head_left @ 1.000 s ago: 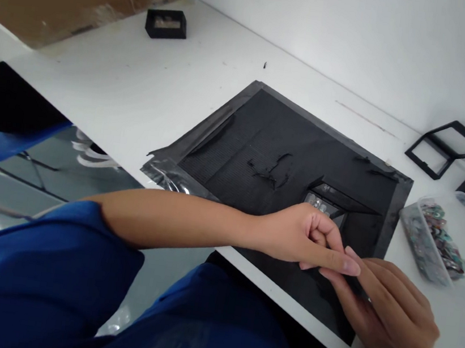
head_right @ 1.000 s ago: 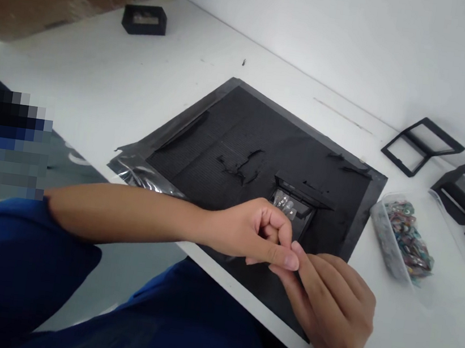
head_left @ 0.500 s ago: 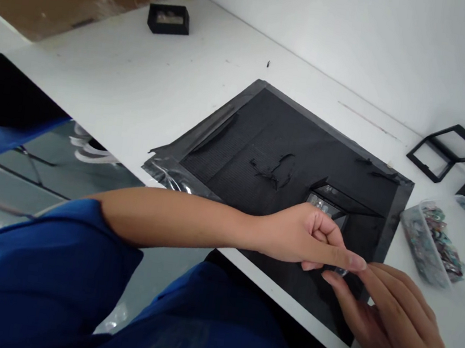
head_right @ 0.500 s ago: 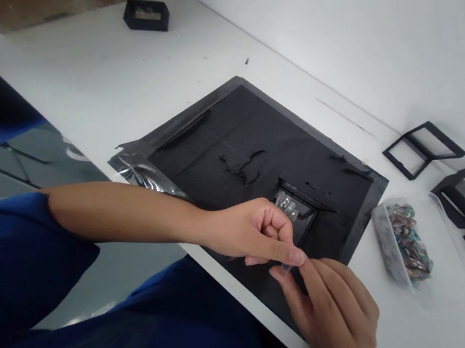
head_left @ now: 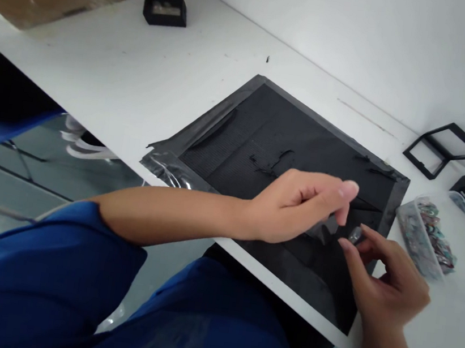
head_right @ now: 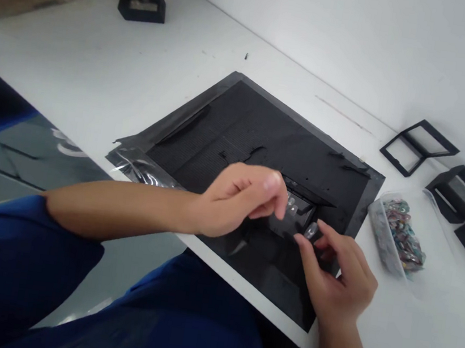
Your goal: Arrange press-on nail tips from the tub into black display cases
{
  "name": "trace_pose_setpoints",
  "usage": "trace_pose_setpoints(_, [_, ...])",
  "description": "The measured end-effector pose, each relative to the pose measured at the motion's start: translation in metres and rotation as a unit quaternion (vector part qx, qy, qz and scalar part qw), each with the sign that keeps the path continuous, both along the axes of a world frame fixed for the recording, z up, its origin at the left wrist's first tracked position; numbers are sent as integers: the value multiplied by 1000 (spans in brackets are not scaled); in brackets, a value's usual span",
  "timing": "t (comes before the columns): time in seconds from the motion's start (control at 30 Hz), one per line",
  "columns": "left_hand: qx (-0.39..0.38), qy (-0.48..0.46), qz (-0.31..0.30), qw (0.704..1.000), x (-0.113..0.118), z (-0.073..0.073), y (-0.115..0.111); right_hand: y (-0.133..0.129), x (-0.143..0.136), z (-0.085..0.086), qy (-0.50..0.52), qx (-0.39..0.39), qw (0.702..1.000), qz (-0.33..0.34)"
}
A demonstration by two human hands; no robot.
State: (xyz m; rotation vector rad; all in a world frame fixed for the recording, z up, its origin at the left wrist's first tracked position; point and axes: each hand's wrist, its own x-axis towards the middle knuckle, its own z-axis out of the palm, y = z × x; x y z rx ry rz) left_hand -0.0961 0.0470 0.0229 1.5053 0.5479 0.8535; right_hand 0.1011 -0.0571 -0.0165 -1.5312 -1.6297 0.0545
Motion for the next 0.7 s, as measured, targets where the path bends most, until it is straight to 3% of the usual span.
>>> trace_pose_setpoints(0.13, [88,-42,117,988,1,-3,10,13,-2,-9,-3,-122,992,-27])
trace_pose_setpoints(0.3, [185,-88,185,961,5,-11,21,25,-1,-16,0,-204,977,-56])
trace_pose_setpoints(0.5, [289,-22,272,918,9,-25,41,21,3,-16,38,-208,977,-39])
trace_pose_setpoints(0.6, [337,27,271,901,9,-29,49,17,5,-13,36,-191,981,-28])
trace_pose_setpoints(0.7, [324,77,246,910,10,-32,51,14,7,-12,27,-174,984,-25])
